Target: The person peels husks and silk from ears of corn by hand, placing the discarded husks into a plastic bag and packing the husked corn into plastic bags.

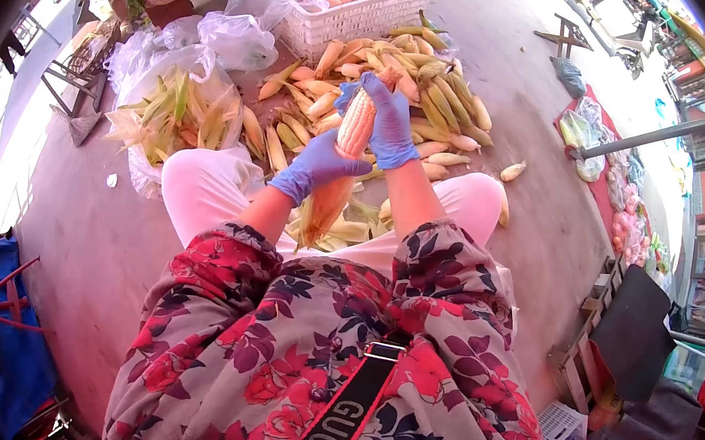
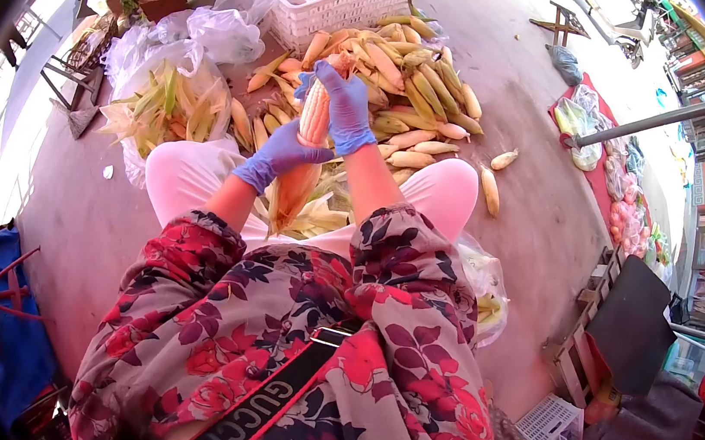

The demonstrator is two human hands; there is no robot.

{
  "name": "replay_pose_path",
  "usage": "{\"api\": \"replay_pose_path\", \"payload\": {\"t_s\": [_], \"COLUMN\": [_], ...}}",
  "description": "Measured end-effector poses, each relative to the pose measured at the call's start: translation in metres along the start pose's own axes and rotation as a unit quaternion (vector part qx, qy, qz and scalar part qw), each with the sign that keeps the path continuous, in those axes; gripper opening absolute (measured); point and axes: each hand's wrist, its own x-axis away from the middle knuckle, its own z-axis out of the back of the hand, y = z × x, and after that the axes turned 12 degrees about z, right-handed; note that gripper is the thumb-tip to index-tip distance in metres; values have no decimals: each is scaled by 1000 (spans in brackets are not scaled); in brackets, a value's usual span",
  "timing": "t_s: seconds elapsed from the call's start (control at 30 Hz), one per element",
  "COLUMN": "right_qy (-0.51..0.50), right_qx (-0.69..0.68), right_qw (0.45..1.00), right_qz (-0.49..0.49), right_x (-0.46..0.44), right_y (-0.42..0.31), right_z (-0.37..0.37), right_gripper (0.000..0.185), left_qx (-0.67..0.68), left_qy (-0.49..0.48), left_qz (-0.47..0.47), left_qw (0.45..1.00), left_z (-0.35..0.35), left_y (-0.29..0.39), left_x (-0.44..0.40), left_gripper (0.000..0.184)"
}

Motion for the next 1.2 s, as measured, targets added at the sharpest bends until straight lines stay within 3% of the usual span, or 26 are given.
{"api": "replay_pose_path", "payload": {"t_s": [0.07, 0.13, 0.2, 0.27, 0.33, 0.4, 0.43, 0.53, 0.6, 0.63, 0.67, 0.73, 0.8, 0.9, 0.97, 1.0, 1.03, 1.07, 1.1, 1.13, 1.2], "right_qy": [17, 45, 68, 105, 74, 41, -96, -141, -125, -118, -130, -160, -187, -239, -275, -286, -309, -317, -366, -396, -398], "right_qx": [-45, -91, -23, 12, 28, 0, -3, 199, 221, 231, 248, 272, 363, 504, 417, 381, 441, 547, 575, 551, 571], "right_qw": [998, 991, 991, 987, 996, 998, 966, 935, 946, 949, 947, 943, 908, 824, 859, 866, 836, 771, 731, 715, 711], "right_qz": [36, 91, 111, 119, 41, -46, -240, -259, -200, -179, -157, -108, -87, -101, -114, -153, -105, -78, 12, 165, 96], "right_x": [9, 10, 23, 29, 30, 20, 3, 5, 4, 10, 15, 20, 19, 33, 41, 44, 46, 49, 54, 57, 62], "right_y": [-4, 11, 24, 36, 27, 16, -10, -26, -31, -27, -22, 1, 25, 10, 18, 15, 23, 22, 36, 53, 61], "right_z": [-5, -2, -9, -7, 0, 6, 30, 51, 60, 65, 68, 72, 80, 58, 48, 41, 43, 34, 46, 58, 67], "right_gripper": [38, 37, 34, 31, 32, 24, 27, 33, 35, 36, 37, 40, 47, 55, 58, 58, 57, 54, 49, 40, 32], "left_qx": [132, 107, 112, 36, -71, -237, -315, -285, -145, -4, 185, 229, 371, 348, 356, 403, 436, 450, 401, 387, 376], "left_qy": [-99, -7, 61, 94, 98, -25, -86, -175, -24, 65, 93, 61, -31, -180, -205, -168, -124, -73, -21, 20, 47], "left_qz": [165, 164, 153, 121, 104, 57, 30, -77, -26, 12, 114, 101, 111, 27, 47, 67, 106, 122, 193, 188, 289], "left_qw": [972, 981, 980, 988, 987, 969, 945, 939, 989, 998, 972, 966, 921, 920, 911, 897, 885, 882, 895, 903, 879], "left_z": [-6, -18, -24, -23, -20, -13, -7, 11, 30, 33, 33, 41, 40, 42, 29, 25, 15, 4, 1, -7, -12], "left_y": [-9, -5, 2, 10, 26, 17, 11, -18, -24, -22, -26, -40, -34, 19, 10, 13, 1, -7, 4, -8, -33], "left_x": [1, 2, 7, 14, 24, 30, 32, 52, 35, 25, 13, -7, -16, -12, -9, -4, -3, -4, -1, -3, -8], "left_gripper": [59, 48, 48, 45, 37, 29, 25, 17, 21, 25, 28, 33, 37, 57, 53, 47, 46, 44, 44, 37, 25]}}
